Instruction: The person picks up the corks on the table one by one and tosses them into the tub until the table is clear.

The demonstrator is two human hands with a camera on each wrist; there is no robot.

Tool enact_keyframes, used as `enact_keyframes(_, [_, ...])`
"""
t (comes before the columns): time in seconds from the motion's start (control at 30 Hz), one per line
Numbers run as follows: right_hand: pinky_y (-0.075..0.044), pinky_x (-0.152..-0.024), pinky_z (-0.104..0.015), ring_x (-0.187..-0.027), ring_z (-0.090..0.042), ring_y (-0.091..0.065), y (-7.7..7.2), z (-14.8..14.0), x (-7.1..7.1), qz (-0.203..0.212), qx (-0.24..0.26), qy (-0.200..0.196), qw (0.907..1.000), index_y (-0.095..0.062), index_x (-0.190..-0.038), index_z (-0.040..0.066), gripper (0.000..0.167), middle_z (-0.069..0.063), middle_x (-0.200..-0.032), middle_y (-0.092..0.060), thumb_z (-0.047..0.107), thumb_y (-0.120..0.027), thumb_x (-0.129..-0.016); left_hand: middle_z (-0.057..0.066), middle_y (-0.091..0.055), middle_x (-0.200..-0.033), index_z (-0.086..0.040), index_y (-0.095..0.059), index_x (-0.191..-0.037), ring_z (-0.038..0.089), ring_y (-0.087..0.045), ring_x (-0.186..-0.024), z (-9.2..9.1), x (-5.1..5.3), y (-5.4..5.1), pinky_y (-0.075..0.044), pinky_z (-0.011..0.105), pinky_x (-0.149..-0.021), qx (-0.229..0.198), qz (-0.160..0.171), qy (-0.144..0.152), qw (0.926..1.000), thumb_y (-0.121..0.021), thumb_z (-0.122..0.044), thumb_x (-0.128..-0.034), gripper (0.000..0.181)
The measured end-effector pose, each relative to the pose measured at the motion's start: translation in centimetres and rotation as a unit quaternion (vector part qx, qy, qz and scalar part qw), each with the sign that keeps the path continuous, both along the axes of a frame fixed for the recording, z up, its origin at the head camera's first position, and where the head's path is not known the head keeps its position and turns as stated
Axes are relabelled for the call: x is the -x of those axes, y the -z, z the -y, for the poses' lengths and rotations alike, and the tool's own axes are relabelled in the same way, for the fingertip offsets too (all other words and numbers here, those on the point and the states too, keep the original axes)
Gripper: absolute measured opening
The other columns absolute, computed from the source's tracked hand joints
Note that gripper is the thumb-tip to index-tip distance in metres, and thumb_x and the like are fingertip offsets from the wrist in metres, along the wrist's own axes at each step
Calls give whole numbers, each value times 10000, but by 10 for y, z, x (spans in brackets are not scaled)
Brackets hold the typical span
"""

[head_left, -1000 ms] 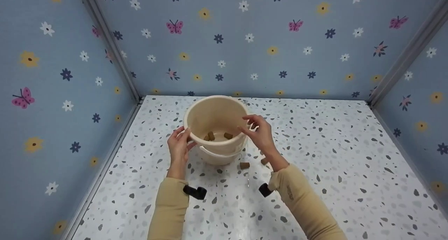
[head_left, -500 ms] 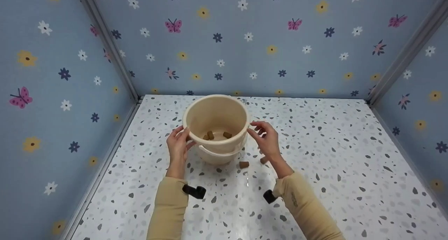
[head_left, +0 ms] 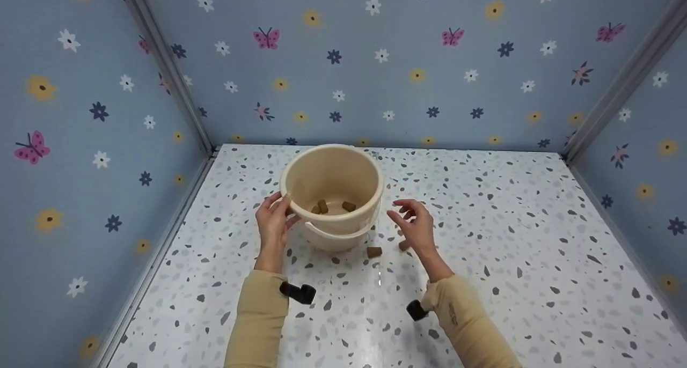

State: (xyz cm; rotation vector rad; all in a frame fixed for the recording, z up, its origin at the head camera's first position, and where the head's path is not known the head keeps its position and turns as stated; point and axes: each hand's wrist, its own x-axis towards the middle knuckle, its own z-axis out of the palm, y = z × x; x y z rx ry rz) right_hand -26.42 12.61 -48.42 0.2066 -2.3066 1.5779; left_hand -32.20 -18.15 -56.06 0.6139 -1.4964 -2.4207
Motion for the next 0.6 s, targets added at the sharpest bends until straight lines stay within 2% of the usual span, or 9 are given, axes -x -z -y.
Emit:
enact_keyframes(0.13, [-393, -599, -251, -736, -254, -511, 11, -3, 1, 226, -59, 159, 9996, -637, -955, 29, 262, -120, -836, -566, 112, -731, -725, 135, -597, -1026, -66, -525, -1163, 253, -618, -814, -7, -15, -25, -538, 380, -623, -32, 35, -66, 10000, -657, -177, -809, 394])
enact_keyframes(0.17, [-396, -613, -260, -748, -256, -510, 13, -4, 2, 294, -114, 192, 9993, -633, -961, 33, 265, -114, -845, -565, 109, -730, -725, 116, -605, -1005, -86, -536, -1150, 240, -623, -792, -9, -16, -24, -541, 370, -593, -18, -29, -146, 9999, -680, -206, -788, 408])
enact_keyframes(0.3, [-403, -651, -293, -786, -283, -510, 23, -7, 3, 570, -321, 321, 9973, -622, -971, 30, 284, -111, -869, -561, 110, -732, -721, 147, -594, -1012, -53, -529, -1154, 263, -616, -797, -11, -21, -35, -539, 381, -606, -110, -7, -157, 9998, -650, -177, -816, 380])
enact_keyframes(0.4, [-396, -658, -298, -787, -272, -496, 30, -9, 4, 868, -471, 372, 9944, -612, -987, 26, 304, -141, -906, -558, 118, -731, -723, 119, -592, -1046, -94, -528, -1166, 249, -613, -848, -9, -16, -28, -536, 380, -651, 12, 116, -140, 9998, -670, -247, -796, 425])
enact_keyframes(0.5, [-389, -654, -291, -772, -230, -478, 36, -11, 5, 1210, -615, 429, 9898, -603, -1002, 27, 328, -154, -934, -552, 135, -734, -722, 65, -597, -1063, -154, -533, -1170, 214, -612, -879, -6, -10, -17, -534, 346, -664, 151, 238, -109, 9995, -698, -341, -749, 490])
enact_keyframes(0.53, [-389, -651, -290, -769, -219, -471, 38, -12, 5, 1310, -663, 438, 9882, -599, -1008, 25, 334, -153, -938, -548, 135, -733, -722, 41, -599, -1063, -185, -536, -1164, 204, -611, -889, -6, -7, -10, -533, 333, -658, 216, 243, -142, 9994, -714, -392, -711, 529])
enact_keyframes(0.57, [-389, -646, -288, -767, -211, -468, 39, -12, 5, 1428, -702, 456, 9862, -596, -1013, 29, 340, -142, -936, -543, 140, -733, -722, 35, -598, -1066, -192, -534, -1168, 201, -610, -893, -5, -6, -8, -533, 329, -658, 213, 251, -122, 9994, -716, -400, -706, 538])
enact_keyframes(0.6, [-390, -639, -286, -764, -208, -465, 40, -13, 6, 1540, -735, 471, 9842, -594, -1016, 33, 345, -135, -933, -540, 144, -734, -721, 48, -602, -1051, -170, -538, -1164, 200, -615, -869, -9, -15, -21, -536, 333, -648, 117, 194, -74, 9997, -703, -360, -737, 496])
